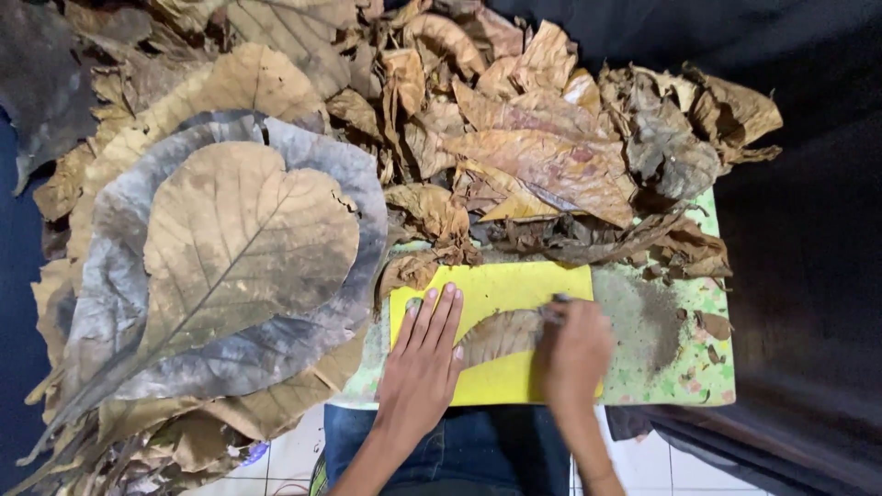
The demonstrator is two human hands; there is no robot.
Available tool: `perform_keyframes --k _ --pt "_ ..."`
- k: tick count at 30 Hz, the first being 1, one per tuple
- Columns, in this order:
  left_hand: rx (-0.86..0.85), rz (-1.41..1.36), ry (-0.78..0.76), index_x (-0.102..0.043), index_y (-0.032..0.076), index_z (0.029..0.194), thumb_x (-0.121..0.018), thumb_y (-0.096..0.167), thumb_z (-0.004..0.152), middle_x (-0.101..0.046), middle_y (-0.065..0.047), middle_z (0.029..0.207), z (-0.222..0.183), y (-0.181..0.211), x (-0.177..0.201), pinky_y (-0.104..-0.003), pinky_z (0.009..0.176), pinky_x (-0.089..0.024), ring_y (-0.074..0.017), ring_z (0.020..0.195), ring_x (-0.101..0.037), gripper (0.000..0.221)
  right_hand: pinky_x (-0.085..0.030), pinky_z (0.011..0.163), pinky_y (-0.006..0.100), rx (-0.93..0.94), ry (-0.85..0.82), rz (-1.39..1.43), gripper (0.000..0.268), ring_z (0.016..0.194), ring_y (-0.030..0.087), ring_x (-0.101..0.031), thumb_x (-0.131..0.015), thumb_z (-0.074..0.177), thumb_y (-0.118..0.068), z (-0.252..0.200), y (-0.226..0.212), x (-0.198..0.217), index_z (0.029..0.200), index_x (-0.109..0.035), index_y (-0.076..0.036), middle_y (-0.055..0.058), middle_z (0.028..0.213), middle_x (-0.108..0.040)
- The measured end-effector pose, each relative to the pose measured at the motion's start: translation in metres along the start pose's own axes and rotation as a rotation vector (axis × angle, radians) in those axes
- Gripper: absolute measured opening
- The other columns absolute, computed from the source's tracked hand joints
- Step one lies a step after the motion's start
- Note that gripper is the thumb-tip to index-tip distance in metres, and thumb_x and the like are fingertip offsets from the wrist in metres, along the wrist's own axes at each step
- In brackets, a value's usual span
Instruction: The person is cleaning large dried leaves by placing them on a yellow board and scraping the surface with a small handheld tool.
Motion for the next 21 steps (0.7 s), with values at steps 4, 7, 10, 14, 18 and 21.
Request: perform_keyframes --k 4,7,10,14,18,21 --pt "-0.001 -0.004 -0.003 -0.026 0.0 0.16 -0.041 0.026 0.1 -0.027 -0.011 0.169 -0.003 -0.001 -0.004 -0.042 0.128 -0.014 -0.0247 0.157 -0.022 0.067 -0.035 0.072 0.028 -0.08 0.0 -0.221 0.007 0.08 0.017 -0.036 -0.068 0.103 -0.01 0.003 0.055 0.001 0.103 -0.062 -0.007 0.003 0.089 -0.042" --pt "0.022 -0.004 -0.019 -0.025 0.0 0.161 -0.045 0.024 0.096 -0.026 -0.011 0.17 0.002 0.003 -0.005 -0.045 0.126 -0.014 -0.0262 0.157 -0.019 0.072 -0.041 0.082 0.038 -0.105 0.054 0.132 0.009 0.09 0.028 -0.046 -0.063 0.098 -0.001 0.009 0.048 0.02 0.105 -0.059 0.003 0.014 0.099 -0.053" --pt "0.089 -0.197 0.009 -0.038 -0.001 0.154 -0.05 0.017 0.095 -0.031 -0.015 0.166 0.011 0.013 -0.003 -0.053 0.123 -0.017 -0.0324 0.157 -0.018 0.063 -0.04 0.086 0.04 -0.138 0.099 0.222 0.01 0.093 0.029 -0.046 -0.062 0.098 -0.002 0.008 0.045 0.024 0.107 -0.059 0.003 0.016 0.101 -0.053" --pt "0.044 -0.212 0.011 -0.055 -0.001 0.14 -0.067 0.031 0.092 -0.049 -0.013 0.146 0.033 0.026 -0.006 -0.051 0.116 -0.026 -0.0309 0.137 -0.041 0.058 -0.041 0.087 0.039 -0.188 0.105 0.256 0.01 0.095 0.029 -0.047 -0.061 0.099 -0.003 0.01 0.043 0.025 0.107 -0.06 0.003 0.015 0.103 -0.054" --pt "0.067 -0.22 0.016 -0.064 0.005 0.128 -0.076 0.021 0.084 -0.058 -0.009 0.12 0.045 0.035 -0.007 -0.04 0.095 -0.041 -0.0252 0.103 -0.053 0.049 -0.042 0.085 0.038 -0.208 0.09 0.277 0.01 0.094 0.028 -0.047 -0.061 0.098 -0.002 0.012 0.041 0.03 0.106 -0.06 0.003 0.015 0.102 -0.054" --pt "0.127 -0.295 -0.024 -0.063 0.009 0.113 -0.08 0.015 0.077 -0.058 -0.004 0.108 0.054 0.038 0.002 -0.039 0.092 -0.039 -0.0234 0.098 -0.053 0.04 -0.041 0.086 0.038 -0.207 0.091 0.285 0.011 0.093 0.028 -0.048 -0.062 0.097 -0.002 0.013 0.042 0.029 0.107 -0.061 0.003 0.014 0.101 -0.054"
Point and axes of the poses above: each hand's wrist, its own z-axis towards the middle knuckle, its own x-axis out of the back of the hand, y = z × x, the point moved 1 cm from there along z, towards the middle knuckle
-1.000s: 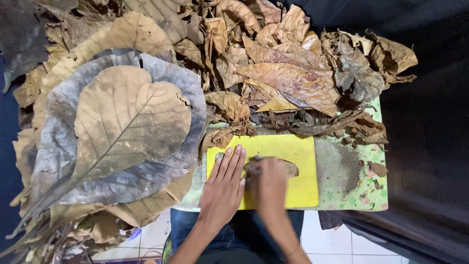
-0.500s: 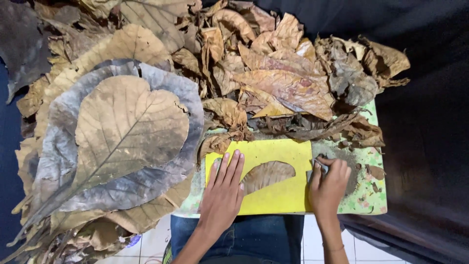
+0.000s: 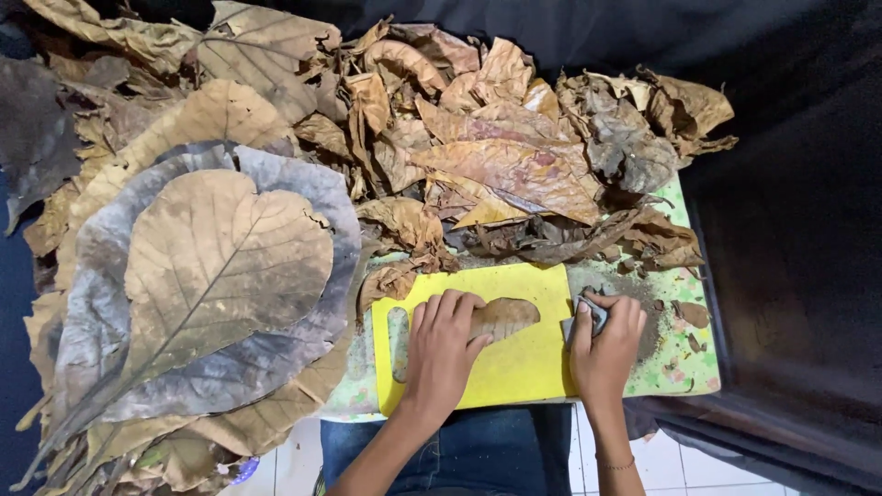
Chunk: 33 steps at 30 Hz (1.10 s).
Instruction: The person is cleaning large dried leaves by placing them on a yellow board and scraping the surface with a small handheld tool.
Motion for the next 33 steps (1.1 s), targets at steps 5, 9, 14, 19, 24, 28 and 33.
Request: perform_keyframes --k 5,9,14,19,24,28,33 --pt "-0.123 -0.008 0.185 -0.064 0.01 0.103 -0.068 0.004 0.084 -0.063 -0.001 0.097 0.008 0.015 0.016 -0.036 0.09 -0.04 -0.019 0.086 -0.055 0.02 -0.041 0.085 0.038 0.004 0.005 0.002 0.01 0.093 0.027 -0.048 -0.061 0.097 -0.002 0.001 -0.001 0.001 0.106 -0.061 0.003 0.014 0.101 -0.054" --pt "-0.399 0.088 0.256 -0.074 0.01 0.108 -0.079 0.003 0.085 -0.07 -0.001 0.101 0.001 0.003 -0.002 -0.029 0.083 -0.049 -0.0147 0.088 -0.06 0.024 -0.04 0.087 0.037 0.024 0.01 0.008 0.01 0.093 0.027 -0.047 -0.061 0.098 -0.001 0.0 0.001 0.0 0.106 -0.061 0.003 0.014 0.101 -0.055" --pt "-0.362 0.06 -0.044 -0.071 0.006 0.113 -0.07 0.017 0.088 -0.065 -0.003 0.11 -0.024 -0.008 -0.006 -0.034 0.088 -0.045 -0.0181 0.096 -0.059 0.028 -0.041 0.086 0.038 0.006 0.0 0.008 0.01 0.094 0.027 -0.047 -0.062 0.098 -0.001 -0.001 0.002 -0.001 0.107 -0.061 0.003 0.014 0.101 -0.054" --pt "-0.147 -0.124 0.152 -0.075 0.016 0.098 -0.069 0.022 0.093 -0.073 0.004 0.105 -0.033 -0.031 -0.008 -0.041 0.099 -0.044 -0.015 0.1 -0.067 0.01 -0.04 0.086 0.037 0.02 0.009 0.002 0.009 0.093 0.027 -0.047 -0.061 0.098 -0.001 -0.001 0.003 -0.001 0.106 -0.061 0.004 0.014 0.101 -0.054" --pt "-0.052 0.358 0.085 -0.031 0.01 0.16 -0.051 0.025 0.1 -0.021 -0.019 0.17 -0.022 -0.063 -0.009 -0.046 0.127 -0.017 -0.0346 0.157 -0.02 0.065 -0.034 0.079 0.028 0.059 0.066 -0.113 0.003 0.087 0.018 -0.04 -0.063 0.101 -0.004 -0.006 0.017 -0.034 0.104 -0.062 -0.003 0.007 0.094 -0.049" --pt "0.049 0.336 -0.13 -0.018 0.013 0.167 -0.037 0.023 0.108 -0.013 -0.016 0.173 -0.023 -0.053 -0.002 -0.044 0.126 -0.009 -0.0318 0.158 -0.011 0.062 -0.046 0.088 0.04 0.141 -0.16 0.279 0.005 0.089 0.036 -0.058 -0.061 0.097 -0.01 -0.027 -0.078 -0.046 0.1 -0.065 -0.01 0.011 0.093 -0.058" --pt "-0.095 0.322 0.049 -0.025 -0.001 0.161 -0.043 0.024 0.1 -0.024 -0.02 0.169 -0.022 -0.06 -0.007 -0.044 0.124 -0.021 -0.0336 0.156 -0.024 0.069 -0.04 0.076 0.038 0.276 -0.226 0.04 0.016 0.081 0.026 -0.047 -0.063 0.09 -0.01 -0.047 -0.114 -0.077 0.104 -0.058 -0.003 0.012 0.095 -0.052"
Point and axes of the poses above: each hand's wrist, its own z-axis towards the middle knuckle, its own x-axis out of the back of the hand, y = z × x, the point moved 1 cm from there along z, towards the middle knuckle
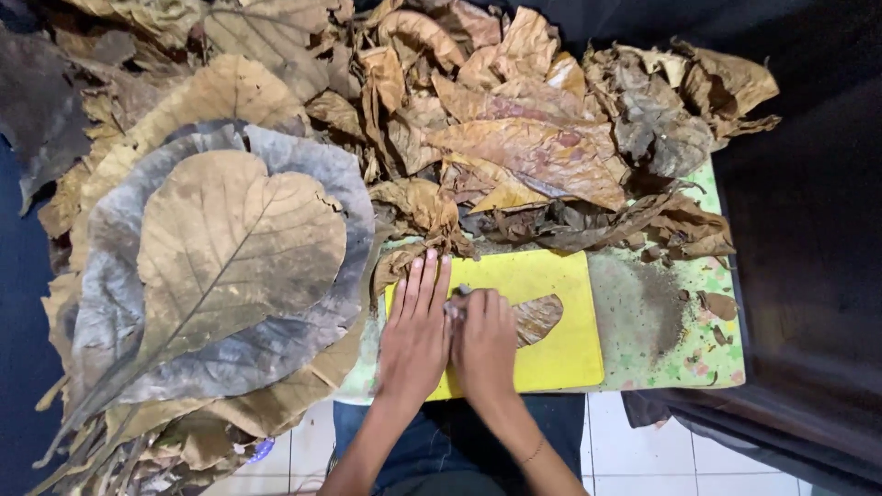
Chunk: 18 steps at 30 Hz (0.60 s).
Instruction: The person is cleaning large dried leaves by placing them on a yellow board and scraping the surface with a small handheld tool.
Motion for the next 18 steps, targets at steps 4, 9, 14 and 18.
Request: perform_keyframes --k 4,9,14,18 --pt "0.028 0.055 -0.053 -0.019 0.002 0.163 -0.042 0.029 0.102 -0.021 -0.017 0.171 0.0 -0.004 -0.007 -0.044 0.125 -0.017 -0.0313 0.157 -0.021 0.071 -0.041 0.073 0.037 -0.027 0.0 -0.112 0.038 0.084 0.025 -0.051 -0.074 0.074 -0.003 -0.003 0.038 0.015 0.108 -0.058 -0.005 0.011 0.101 -0.056" --pt "0.034 0.001 -0.041 -0.019 0.002 0.163 -0.047 0.027 0.102 -0.02 -0.017 0.171 0.0 -0.001 -0.003 -0.045 0.126 -0.016 -0.0303 0.158 -0.018 0.072 -0.034 0.073 0.03 -0.183 0.145 -0.459 0.013 0.079 0.019 -0.035 -0.063 0.096 0.004 -0.006 0.113 0.054 0.104 -0.061 -0.007 0.006 0.086 -0.042" --pt "0.035 -0.022 -0.027 -0.019 0.002 0.163 -0.045 0.026 0.101 -0.019 -0.017 0.171 -0.001 0.001 -0.003 -0.045 0.126 -0.015 -0.0305 0.158 -0.017 0.071 -0.04 0.079 0.034 -0.224 0.164 -0.215 0.012 0.087 0.023 -0.047 -0.066 0.091 -0.001 0.001 0.092 0.055 0.102 -0.062 -0.002 0.01 0.097 -0.057" --pt "0.037 -0.063 -0.042 -0.02 0.001 0.163 -0.042 0.019 0.097 -0.019 -0.019 0.171 -0.002 0.0 0.0 -0.047 0.125 -0.015 -0.0331 0.158 -0.018 0.071 -0.045 0.066 0.043 0.049 0.051 0.113 0.027 0.073 0.031 -0.055 -0.066 0.07 0.0 0.011 -0.006 0.03 0.096 -0.059 -0.006 0.013 0.088 -0.059"
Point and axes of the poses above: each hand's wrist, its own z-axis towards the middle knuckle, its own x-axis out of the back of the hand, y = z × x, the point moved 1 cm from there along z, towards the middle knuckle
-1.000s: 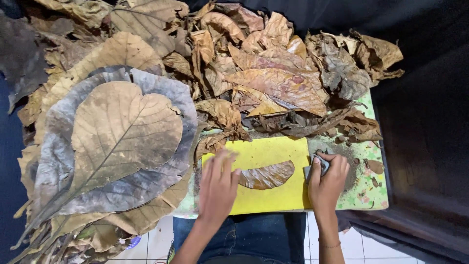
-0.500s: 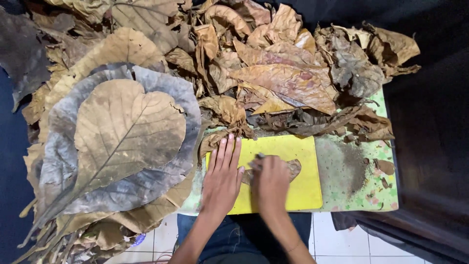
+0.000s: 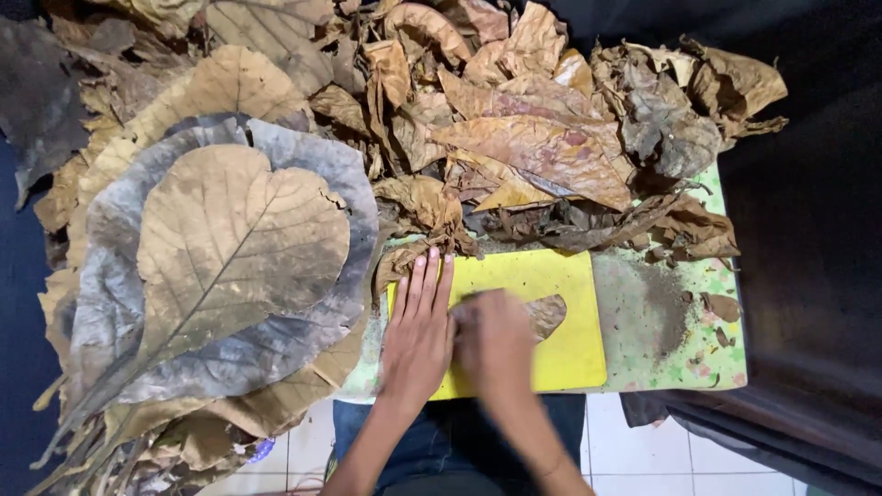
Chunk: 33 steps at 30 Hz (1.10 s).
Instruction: The person is cleaning large dried leaves by placing them on a yellow board and scraping the surface with a small handheld tool.
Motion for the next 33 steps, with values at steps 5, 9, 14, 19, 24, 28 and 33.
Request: perform_keyframes --k 5,9,14,19,24,28,33 --pt "-0.009 0.047 0.006 -0.021 0.0 0.162 -0.042 0.02 0.097 -0.019 -0.019 0.171 0.001 -0.001 -0.002 -0.046 0.126 -0.013 -0.0322 0.159 -0.017 0.072 -0.037 0.077 0.037 -0.04 -0.101 -0.185 0.025 0.082 0.025 -0.047 -0.066 0.082 -0.007 -0.019 0.023 -0.018 0.106 -0.058 -0.006 0.01 0.096 -0.052" --pt "0.011 0.054 -0.013 -0.019 0.002 0.163 -0.047 0.024 0.1 -0.015 -0.018 0.172 0.001 0.001 -0.001 -0.047 0.126 -0.016 -0.033 0.158 -0.018 0.072 -0.036 0.073 0.041 -0.077 0.026 -0.401 0.023 0.081 0.029 -0.049 -0.061 0.081 0.001 -0.014 0.058 0.02 0.104 -0.06 -0.004 0.012 0.094 -0.054" --pt "0.114 0.083 -0.129 -0.013 0.014 0.167 -0.037 0.031 0.107 -0.009 -0.012 0.174 -0.003 0.002 -0.004 -0.042 0.126 -0.002 -0.0265 0.159 -0.008 0.067 -0.04 0.072 0.044 -0.263 0.034 -0.565 0.025 0.085 0.033 -0.053 -0.066 0.088 -0.009 -0.022 0.127 0.04 0.109 -0.052 -0.01 0.007 0.095 -0.049" --pt "0.089 0.16 -0.106 -0.012 0.014 0.168 -0.035 0.033 0.107 -0.009 -0.011 0.174 -0.003 -0.001 -0.007 -0.042 0.126 -0.003 -0.026 0.159 -0.009 0.068 -0.044 0.079 0.043 -0.208 0.035 -0.207 0.026 0.082 0.035 -0.056 -0.065 0.08 0.001 -0.015 0.059 0.02 0.102 -0.058 -0.01 0.008 0.091 -0.054" --pt "-0.017 0.003 0.019 -0.022 -0.001 0.162 -0.045 0.025 0.101 -0.019 -0.02 0.17 0.001 0.0 -0.001 -0.047 0.125 -0.016 -0.0348 0.157 -0.019 0.07 -0.041 0.073 0.041 -0.042 -0.116 -0.141 0.024 0.08 0.03 -0.049 -0.066 0.081 -0.006 -0.023 0.003 -0.009 0.103 -0.056 -0.006 0.012 0.095 -0.054" --pt "0.009 0.0 0.002 -0.02 0.001 0.162 -0.046 0.024 0.099 -0.019 -0.018 0.171 0.002 0.0 0.0 -0.046 0.126 -0.015 -0.0328 0.158 -0.018 0.072 -0.042 0.073 0.041 -0.096 0.03 -0.215 0.022 0.078 0.029 -0.051 -0.067 0.075 0.0 -0.019 0.051 0.011 0.095 -0.06 -0.006 0.011 0.092 -0.057" --pt "0.009 0.021 0.026 -0.023 0.002 0.162 -0.047 0.025 0.101 -0.022 -0.017 0.17 0.003 0.001 0.0 -0.045 0.126 -0.016 -0.0314 0.157 -0.02 0.07 -0.037 0.069 0.028 -0.318 0.039 -0.595 0.007 0.074 0.016 -0.038 -0.058 0.105 -0.009 -0.023 0.148 0.044 0.1 -0.058 -0.004 0.006 0.086 -0.048"
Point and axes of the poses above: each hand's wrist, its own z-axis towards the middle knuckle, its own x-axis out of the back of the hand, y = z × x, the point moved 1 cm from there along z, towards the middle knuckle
